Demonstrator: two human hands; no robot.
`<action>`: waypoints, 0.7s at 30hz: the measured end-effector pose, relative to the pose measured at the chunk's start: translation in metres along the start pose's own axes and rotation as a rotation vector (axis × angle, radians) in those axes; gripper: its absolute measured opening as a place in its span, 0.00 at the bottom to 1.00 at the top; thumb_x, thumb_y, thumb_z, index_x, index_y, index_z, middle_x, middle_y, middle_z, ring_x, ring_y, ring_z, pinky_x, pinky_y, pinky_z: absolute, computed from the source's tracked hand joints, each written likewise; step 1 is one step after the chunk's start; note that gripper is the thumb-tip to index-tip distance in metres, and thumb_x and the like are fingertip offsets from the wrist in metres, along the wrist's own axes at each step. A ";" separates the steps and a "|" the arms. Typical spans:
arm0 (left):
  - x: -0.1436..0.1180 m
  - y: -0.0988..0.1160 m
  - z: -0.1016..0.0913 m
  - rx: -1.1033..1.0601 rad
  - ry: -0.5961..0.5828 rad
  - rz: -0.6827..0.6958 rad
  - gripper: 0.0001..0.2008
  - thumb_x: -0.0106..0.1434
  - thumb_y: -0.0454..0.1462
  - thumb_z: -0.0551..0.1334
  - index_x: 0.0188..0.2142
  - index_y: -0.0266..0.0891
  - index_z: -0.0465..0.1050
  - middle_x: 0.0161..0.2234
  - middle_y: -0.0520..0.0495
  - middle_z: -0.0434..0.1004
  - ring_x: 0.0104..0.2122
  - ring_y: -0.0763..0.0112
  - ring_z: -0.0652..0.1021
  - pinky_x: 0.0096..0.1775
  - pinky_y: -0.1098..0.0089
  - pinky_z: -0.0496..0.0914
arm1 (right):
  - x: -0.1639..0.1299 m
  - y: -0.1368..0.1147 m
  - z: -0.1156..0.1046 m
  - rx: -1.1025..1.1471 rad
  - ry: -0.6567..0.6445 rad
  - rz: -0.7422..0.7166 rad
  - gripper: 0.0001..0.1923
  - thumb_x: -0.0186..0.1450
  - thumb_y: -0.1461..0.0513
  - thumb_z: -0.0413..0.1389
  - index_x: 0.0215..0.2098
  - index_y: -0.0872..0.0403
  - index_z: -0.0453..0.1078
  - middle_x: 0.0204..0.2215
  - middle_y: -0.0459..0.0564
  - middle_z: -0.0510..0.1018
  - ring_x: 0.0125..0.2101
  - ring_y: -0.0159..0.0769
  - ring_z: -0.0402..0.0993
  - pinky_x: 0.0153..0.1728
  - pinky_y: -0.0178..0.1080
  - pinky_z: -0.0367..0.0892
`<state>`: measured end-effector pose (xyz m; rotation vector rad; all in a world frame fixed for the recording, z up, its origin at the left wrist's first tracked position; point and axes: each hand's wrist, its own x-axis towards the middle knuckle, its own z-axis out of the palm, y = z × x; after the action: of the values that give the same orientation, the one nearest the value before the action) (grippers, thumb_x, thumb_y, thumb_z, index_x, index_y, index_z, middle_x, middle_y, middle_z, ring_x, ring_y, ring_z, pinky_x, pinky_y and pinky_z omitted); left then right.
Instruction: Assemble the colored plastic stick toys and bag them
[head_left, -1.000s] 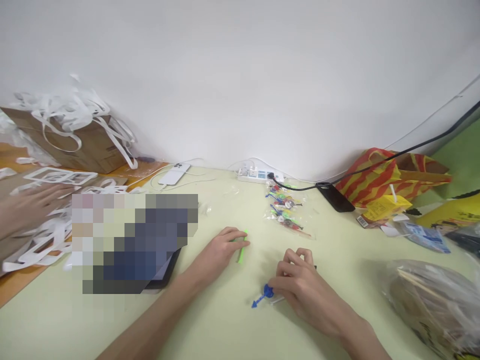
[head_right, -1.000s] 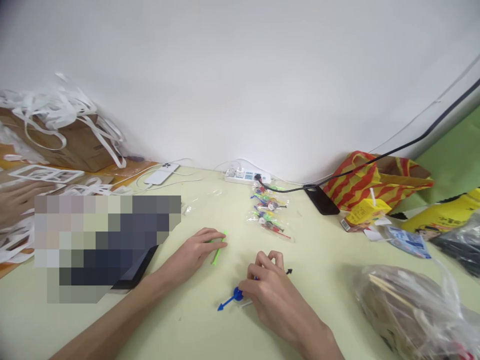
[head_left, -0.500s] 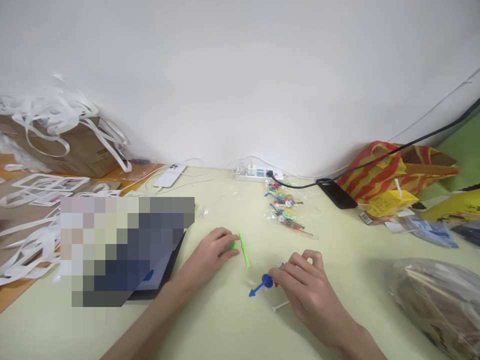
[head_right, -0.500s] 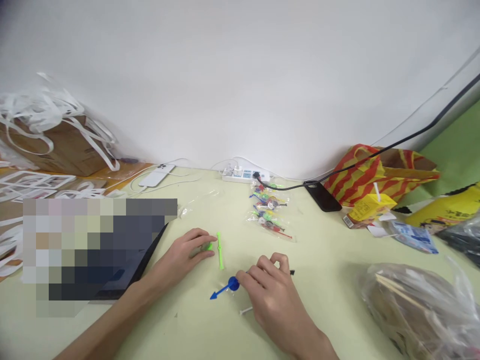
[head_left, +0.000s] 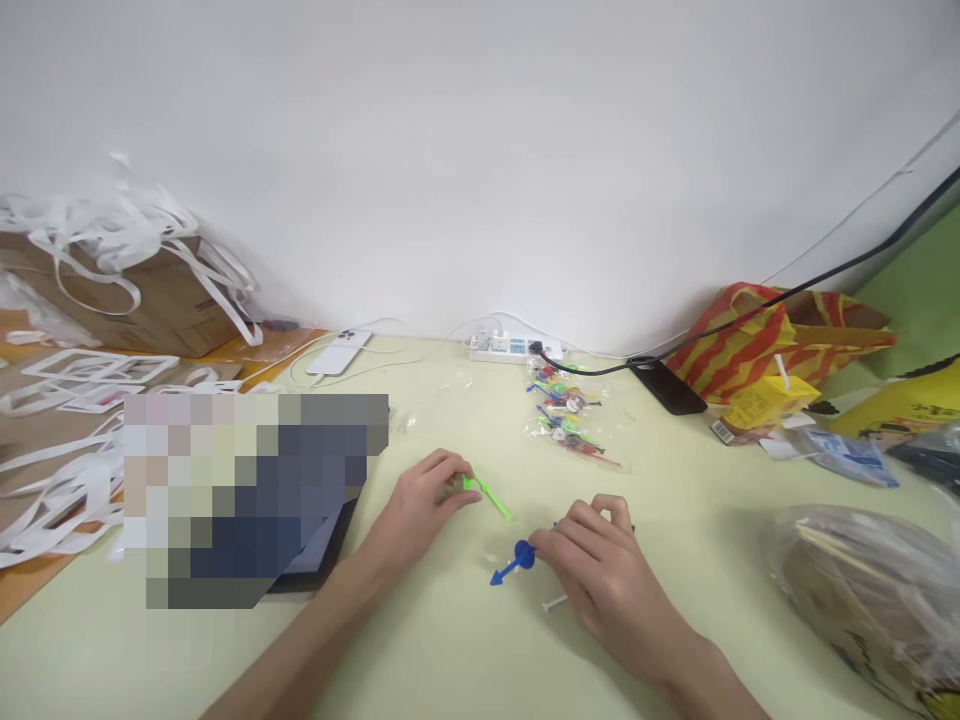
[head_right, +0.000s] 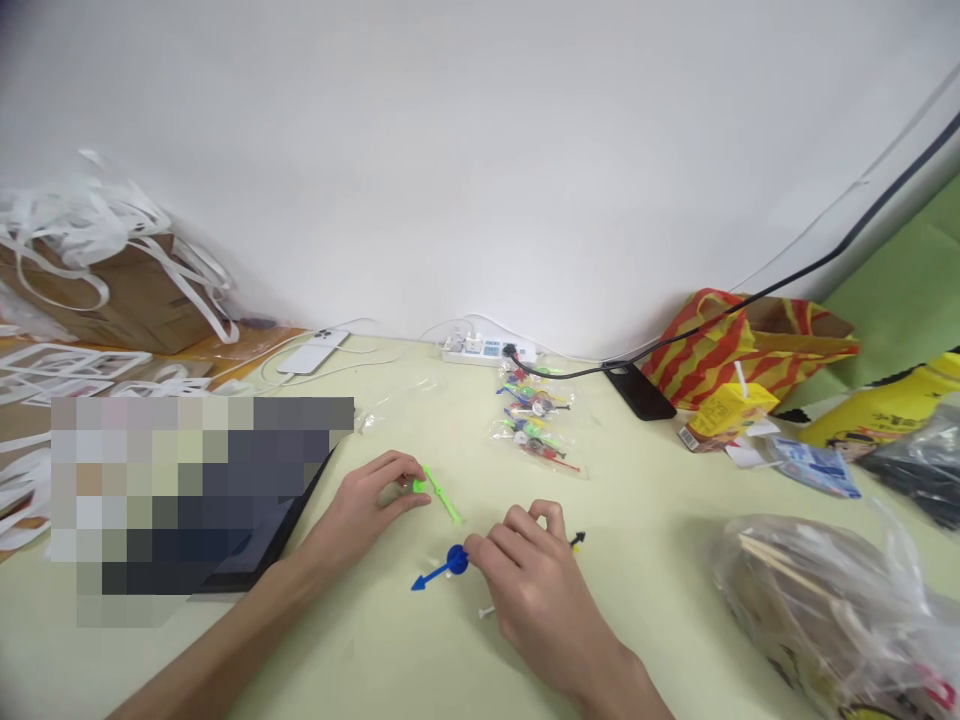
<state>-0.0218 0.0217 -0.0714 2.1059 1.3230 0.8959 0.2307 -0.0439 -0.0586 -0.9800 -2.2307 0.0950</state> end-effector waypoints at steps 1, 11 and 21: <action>0.000 0.002 -0.001 -0.017 0.014 -0.019 0.04 0.65 0.39 0.65 0.38 0.41 0.73 0.39 0.50 0.77 0.37 0.68 0.78 0.42 0.67 0.72 | 0.000 0.000 -0.001 0.007 0.003 0.004 0.14 0.69 0.74 0.48 0.41 0.53 0.71 0.25 0.45 0.70 0.30 0.35 0.60 0.42 0.42 0.51; -0.003 -0.003 -0.005 0.097 -0.003 -0.074 0.04 0.64 0.38 0.65 0.39 0.44 0.74 0.43 0.50 0.79 0.45 0.63 0.79 0.49 0.64 0.72 | 0.004 0.003 -0.004 0.001 0.019 0.003 0.13 0.71 0.73 0.46 0.41 0.54 0.70 0.24 0.45 0.71 0.29 0.35 0.59 0.41 0.42 0.50; 0.011 -0.010 0.002 0.115 -0.009 0.040 0.04 0.63 0.36 0.67 0.35 0.42 0.73 0.37 0.50 0.76 0.41 0.63 0.76 0.44 0.64 0.71 | 0.002 0.003 0.000 -0.015 -0.031 -0.002 0.14 0.70 0.74 0.46 0.41 0.54 0.70 0.25 0.45 0.72 0.29 0.36 0.61 0.41 0.42 0.50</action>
<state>-0.0222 0.0355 -0.0767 2.2283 1.3614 0.8434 0.2312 -0.0405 -0.0583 -0.9902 -2.2641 0.0935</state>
